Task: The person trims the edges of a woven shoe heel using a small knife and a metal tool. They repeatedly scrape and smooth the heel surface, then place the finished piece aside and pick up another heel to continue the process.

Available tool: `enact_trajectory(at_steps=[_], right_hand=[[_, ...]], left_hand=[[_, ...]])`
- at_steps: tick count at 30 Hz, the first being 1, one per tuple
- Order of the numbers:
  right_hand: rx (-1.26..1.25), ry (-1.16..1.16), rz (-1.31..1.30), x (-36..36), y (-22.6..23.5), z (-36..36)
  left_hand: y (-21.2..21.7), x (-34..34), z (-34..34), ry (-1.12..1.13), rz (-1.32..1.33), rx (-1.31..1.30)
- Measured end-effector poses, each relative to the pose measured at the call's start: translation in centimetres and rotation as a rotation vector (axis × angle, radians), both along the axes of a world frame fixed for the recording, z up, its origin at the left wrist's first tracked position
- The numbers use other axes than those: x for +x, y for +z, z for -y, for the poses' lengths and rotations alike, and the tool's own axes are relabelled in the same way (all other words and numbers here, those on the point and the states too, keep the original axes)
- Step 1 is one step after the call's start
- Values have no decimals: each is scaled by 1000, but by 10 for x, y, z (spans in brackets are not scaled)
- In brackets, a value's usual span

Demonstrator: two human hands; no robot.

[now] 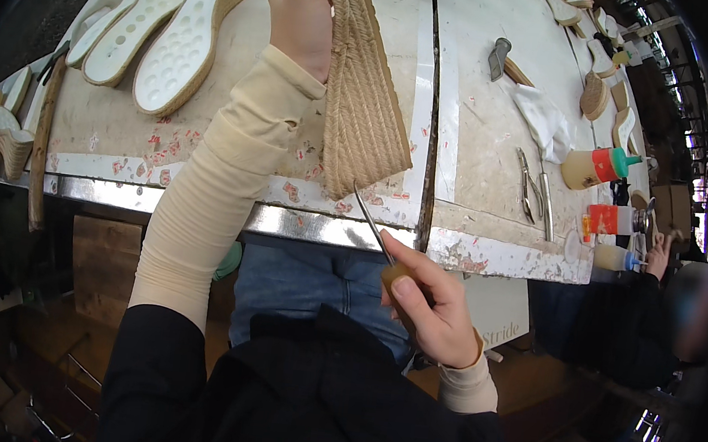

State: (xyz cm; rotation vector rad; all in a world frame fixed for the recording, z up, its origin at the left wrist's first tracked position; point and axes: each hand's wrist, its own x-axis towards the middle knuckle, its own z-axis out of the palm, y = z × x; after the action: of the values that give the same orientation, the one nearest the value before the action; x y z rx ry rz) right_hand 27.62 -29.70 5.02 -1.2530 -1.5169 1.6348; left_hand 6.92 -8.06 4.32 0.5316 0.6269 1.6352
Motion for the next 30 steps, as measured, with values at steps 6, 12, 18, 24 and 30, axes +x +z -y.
enact_trajectory(at_steps=[6,12,18,24,30], right_hand=[[24,79,94,4,10,-15],[-23,164,149,8,26,-27],[-213,181,73,14,34,-38],[179,275,281,12,30,-43],[731,255,672,5,15,-25]], left_hand=[[4,-1,5,-26,-16,59],[8,2,6,61,-57,172],[14,7,9,163,-73,240],[22,11,18,180,-34,315],[25,11,17,271,-93,285]])
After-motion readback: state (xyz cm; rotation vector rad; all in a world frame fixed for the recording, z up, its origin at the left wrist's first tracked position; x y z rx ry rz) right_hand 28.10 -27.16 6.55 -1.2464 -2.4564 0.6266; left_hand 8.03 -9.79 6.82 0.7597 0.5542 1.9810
